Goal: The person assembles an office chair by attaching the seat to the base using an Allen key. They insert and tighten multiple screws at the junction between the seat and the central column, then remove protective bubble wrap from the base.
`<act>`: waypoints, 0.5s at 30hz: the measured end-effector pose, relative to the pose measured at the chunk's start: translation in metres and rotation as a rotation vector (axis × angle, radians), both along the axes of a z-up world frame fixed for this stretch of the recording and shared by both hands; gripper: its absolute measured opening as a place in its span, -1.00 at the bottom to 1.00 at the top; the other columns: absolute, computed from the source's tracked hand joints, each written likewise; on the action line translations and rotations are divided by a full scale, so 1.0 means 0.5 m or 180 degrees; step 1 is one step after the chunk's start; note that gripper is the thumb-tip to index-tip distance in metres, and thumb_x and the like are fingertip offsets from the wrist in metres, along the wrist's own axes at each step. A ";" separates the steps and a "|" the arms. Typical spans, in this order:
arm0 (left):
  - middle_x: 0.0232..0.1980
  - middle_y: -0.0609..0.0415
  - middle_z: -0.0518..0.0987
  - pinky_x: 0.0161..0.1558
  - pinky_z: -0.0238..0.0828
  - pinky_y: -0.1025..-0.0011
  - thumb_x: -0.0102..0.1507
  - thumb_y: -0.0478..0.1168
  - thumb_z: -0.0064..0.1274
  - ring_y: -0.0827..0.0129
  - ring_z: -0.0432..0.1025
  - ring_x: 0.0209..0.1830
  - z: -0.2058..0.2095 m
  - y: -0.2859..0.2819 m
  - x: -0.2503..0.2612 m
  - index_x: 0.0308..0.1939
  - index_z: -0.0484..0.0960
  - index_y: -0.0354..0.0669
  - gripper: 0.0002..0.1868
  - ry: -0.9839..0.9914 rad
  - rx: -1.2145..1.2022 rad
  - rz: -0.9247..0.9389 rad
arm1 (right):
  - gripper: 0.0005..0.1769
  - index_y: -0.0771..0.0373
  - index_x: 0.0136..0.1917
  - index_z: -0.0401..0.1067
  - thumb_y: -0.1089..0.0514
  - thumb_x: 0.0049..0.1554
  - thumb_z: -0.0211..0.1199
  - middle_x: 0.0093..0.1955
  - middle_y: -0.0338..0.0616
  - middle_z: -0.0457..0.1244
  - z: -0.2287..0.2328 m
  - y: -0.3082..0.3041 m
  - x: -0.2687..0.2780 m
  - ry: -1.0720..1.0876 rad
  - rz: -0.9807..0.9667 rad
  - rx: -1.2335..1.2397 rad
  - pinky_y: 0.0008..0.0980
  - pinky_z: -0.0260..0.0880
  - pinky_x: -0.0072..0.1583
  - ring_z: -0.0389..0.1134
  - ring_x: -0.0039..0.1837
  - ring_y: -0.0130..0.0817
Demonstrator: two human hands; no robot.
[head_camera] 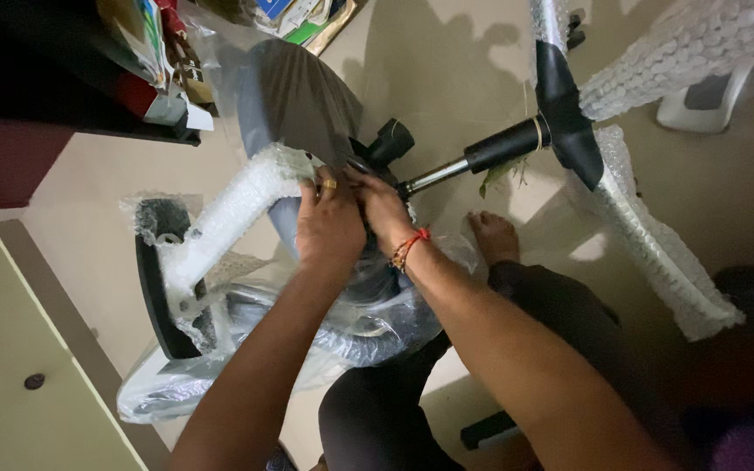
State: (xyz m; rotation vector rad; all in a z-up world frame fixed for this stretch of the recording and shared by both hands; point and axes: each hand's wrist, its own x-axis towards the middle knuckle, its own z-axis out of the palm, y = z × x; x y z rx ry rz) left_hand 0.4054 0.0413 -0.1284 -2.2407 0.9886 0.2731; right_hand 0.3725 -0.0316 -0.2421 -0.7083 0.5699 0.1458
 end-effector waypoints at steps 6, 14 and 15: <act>0.42 -0.10 0.41 0.37 -0.14 -0.03 0.31 -0.10 -0.24 0.03 0.08 0.52 -0.006 -0.006 0.008 0.33 0.48 -0.26 -0.44 0.0088 0.0188 -0.0202 | -0.59 0.29 0.27 0.48 0.15 0.25 -0.02 0.24 -0.10 0.36 0.001 -0.004 0.007 0.0321 -0.0281 0.0760 -0.32 0.27 0.33 0.34 0.28 -0.29; 0.40 -0.06 0.43 0.39 -0.10 -0.08 0.33 -0.11 -0.24 -0.01 0.10 0.52 -0.011 0.002 0.008 0.31 0.52 -0.21 -0.48 0.0215 0.0163 -0.0206 | -0.65 0.31 0.17 0.52 0.12 0.27 0.01 0.11 -0.05 0.38 -0.039 0.016 0.013 0.0413 -0.0592 0.1337 -0.27 0.38 0.19 0.39 0.13 -0.23; 0.40 -0.05 0.44 0.40 -0.09 -0.08 0.33 -0.11 -0.23 -0.01 0.11 0.53 -0.011 0.007 0.008 0.31 0.51 -0.20 -0.49 0.0265 0.0186 -0.0189 | -0.65 0.32 0.16 0.51 0.12 0.28 0.01 0.11 -0.06 0.38 -0.045 0.019 0.011 0.0394 -0.0576 0.1300 -0.27 0.38 0.19 0.39 0.12 -0.24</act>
